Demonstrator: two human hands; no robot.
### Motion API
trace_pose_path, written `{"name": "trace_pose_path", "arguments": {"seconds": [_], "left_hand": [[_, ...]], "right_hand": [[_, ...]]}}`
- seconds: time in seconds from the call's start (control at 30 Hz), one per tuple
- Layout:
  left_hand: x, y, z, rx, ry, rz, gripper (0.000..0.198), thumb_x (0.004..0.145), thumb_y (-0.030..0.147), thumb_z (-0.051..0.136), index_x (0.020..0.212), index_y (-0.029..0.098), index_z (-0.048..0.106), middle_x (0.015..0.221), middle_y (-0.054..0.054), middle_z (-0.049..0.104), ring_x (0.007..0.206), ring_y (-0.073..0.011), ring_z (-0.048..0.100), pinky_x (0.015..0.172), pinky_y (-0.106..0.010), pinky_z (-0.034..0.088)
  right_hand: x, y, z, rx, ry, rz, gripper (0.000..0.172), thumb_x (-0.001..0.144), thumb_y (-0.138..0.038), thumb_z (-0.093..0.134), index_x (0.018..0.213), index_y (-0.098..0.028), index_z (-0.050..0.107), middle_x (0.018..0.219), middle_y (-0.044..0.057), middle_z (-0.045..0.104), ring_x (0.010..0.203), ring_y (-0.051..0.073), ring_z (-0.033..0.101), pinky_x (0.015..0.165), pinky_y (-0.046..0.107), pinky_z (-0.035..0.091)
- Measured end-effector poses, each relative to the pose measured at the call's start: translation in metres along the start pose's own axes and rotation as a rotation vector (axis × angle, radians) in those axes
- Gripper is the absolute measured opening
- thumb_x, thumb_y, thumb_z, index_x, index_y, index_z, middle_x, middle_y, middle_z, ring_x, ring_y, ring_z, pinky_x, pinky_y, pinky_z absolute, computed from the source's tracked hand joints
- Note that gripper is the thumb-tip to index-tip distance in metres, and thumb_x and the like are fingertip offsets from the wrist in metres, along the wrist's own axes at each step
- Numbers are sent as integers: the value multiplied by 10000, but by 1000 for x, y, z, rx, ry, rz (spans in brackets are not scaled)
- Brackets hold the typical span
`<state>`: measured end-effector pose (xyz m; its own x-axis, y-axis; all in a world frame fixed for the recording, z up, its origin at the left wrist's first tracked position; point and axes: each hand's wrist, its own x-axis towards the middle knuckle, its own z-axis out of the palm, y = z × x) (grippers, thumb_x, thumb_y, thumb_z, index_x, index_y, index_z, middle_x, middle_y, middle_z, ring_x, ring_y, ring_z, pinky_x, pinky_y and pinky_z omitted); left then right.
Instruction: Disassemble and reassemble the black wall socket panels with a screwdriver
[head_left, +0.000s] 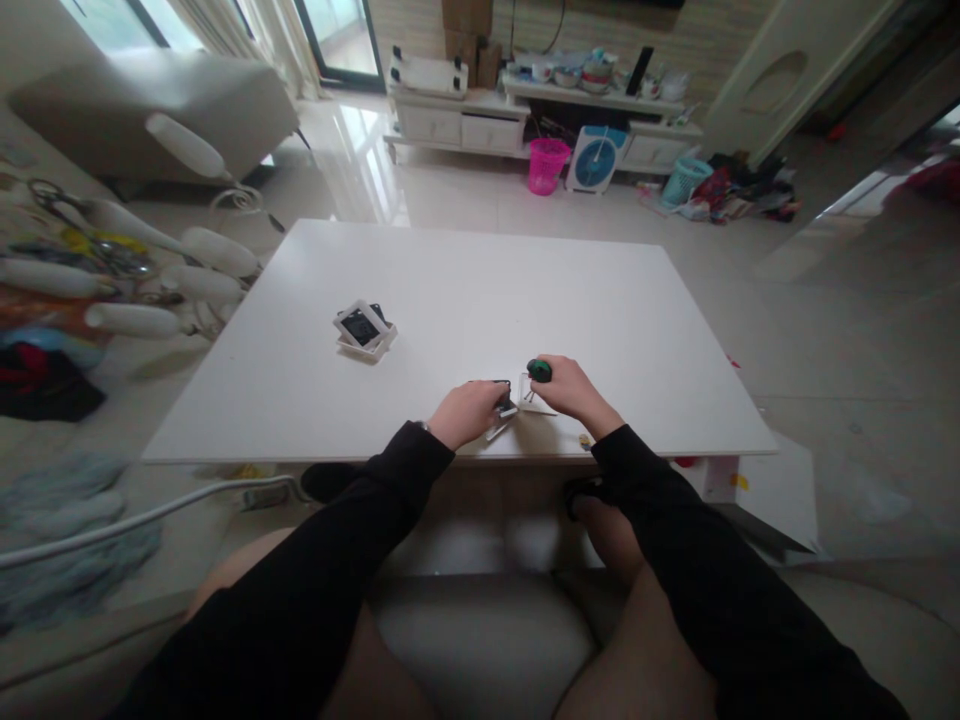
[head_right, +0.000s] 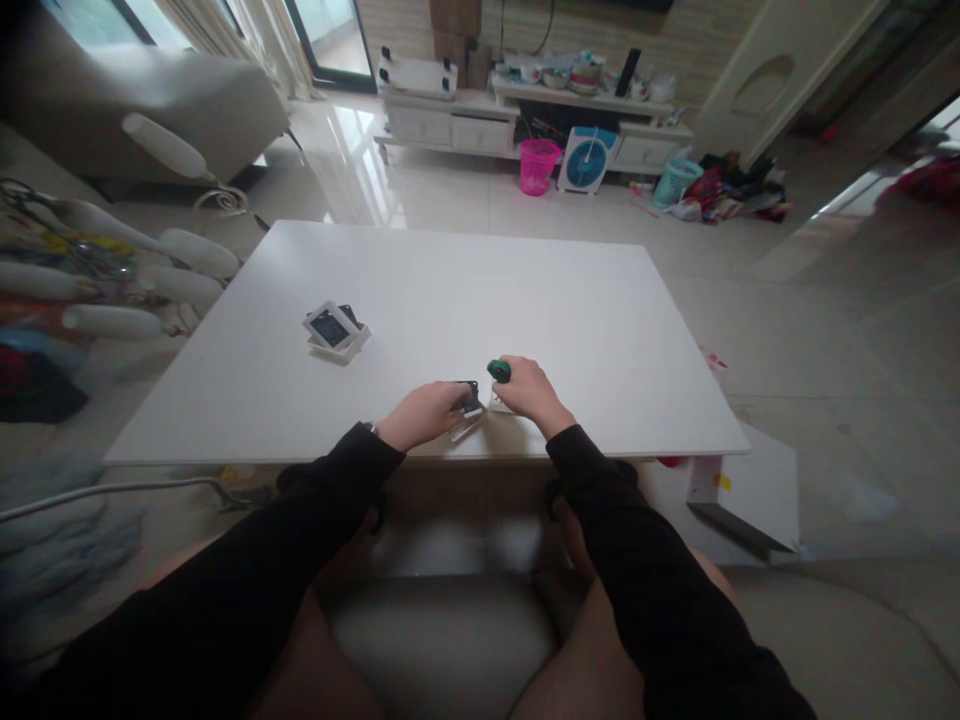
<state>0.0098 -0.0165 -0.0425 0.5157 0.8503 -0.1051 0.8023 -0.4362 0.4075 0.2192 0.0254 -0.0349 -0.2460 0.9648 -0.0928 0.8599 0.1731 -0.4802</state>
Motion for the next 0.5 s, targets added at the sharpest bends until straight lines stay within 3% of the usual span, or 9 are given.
{"name": "trace_pose_path", "arguments": {"seconds": [0.23,0.37,0.5], "left_hand": [[0,1,3,29,18,-6,128,946,221,592,1014,211,700,1097,-90,710,1013,-239,666,787,-316,479],[1,3,4,18,49,-25,109,948,256,615,1010,220,698,1074,-78,694,992,-235,657,769,-315,482],[2,5,3,-6,88,-58,149,928,242,630,1059,219,695,1084,-77,682,1002,-237,651,786,-318,493]], "right_hand": [[3,21,-9,-164,-13,95,150,826,-176,652,933,-195,754,957,102,775,883,235,660,727,290,394],[3,29,7,-229,-112,70,176,856,-136,640,971,-189,762,1011,113,765,948,240,675,765,285,413],[5,35,28,-221,-158,-52,186,906,-157,641,1047,-191,757,1118,110,719,970,217,664,811,267,431]]}}
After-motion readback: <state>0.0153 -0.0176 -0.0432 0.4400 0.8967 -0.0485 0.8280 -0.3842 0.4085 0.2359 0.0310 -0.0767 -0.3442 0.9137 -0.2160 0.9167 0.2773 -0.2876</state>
